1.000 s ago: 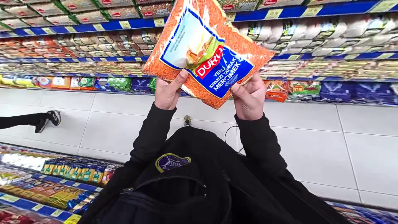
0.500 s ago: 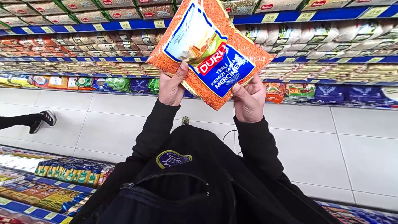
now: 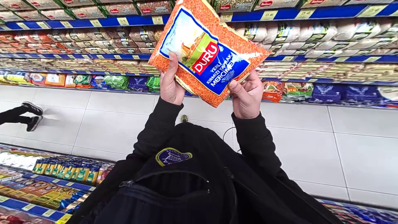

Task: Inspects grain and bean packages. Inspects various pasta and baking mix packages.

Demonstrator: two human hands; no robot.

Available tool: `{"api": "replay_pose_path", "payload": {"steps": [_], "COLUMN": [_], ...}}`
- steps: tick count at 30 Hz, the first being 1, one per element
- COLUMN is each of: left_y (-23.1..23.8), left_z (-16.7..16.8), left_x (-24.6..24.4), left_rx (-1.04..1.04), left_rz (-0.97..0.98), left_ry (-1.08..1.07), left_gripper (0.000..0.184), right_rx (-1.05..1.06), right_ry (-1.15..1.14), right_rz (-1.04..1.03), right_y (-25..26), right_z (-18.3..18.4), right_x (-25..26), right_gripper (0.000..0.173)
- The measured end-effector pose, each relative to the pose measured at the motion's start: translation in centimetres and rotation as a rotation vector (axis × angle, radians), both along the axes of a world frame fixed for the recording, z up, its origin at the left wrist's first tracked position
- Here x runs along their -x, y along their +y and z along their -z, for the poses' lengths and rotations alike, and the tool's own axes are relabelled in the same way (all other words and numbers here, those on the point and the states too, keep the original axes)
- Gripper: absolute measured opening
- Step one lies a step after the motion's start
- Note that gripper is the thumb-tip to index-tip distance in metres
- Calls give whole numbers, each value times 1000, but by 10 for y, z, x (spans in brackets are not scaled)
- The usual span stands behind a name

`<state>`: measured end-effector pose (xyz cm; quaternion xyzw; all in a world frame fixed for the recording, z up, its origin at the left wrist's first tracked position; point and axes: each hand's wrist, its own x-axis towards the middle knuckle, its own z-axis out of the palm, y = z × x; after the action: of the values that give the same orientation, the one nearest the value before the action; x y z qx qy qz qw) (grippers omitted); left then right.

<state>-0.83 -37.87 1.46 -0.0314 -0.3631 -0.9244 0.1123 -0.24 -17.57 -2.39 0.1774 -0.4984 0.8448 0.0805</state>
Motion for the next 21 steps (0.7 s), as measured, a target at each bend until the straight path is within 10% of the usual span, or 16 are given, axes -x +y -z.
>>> {"api": "replay_pose_path", "payload": {"steps": [21], "left_y": [9], "left_z": [10], "left_x": [3], "left_rx": [14], "left_rz": [56], "left_ry": [39], "left_gripper": [41], "right_rx": [6], "right_ry": [-24], "right_rz": [-8], "right_y": [20], "right_z": [18], "right_x": [7], "right_gripper": [53]}}
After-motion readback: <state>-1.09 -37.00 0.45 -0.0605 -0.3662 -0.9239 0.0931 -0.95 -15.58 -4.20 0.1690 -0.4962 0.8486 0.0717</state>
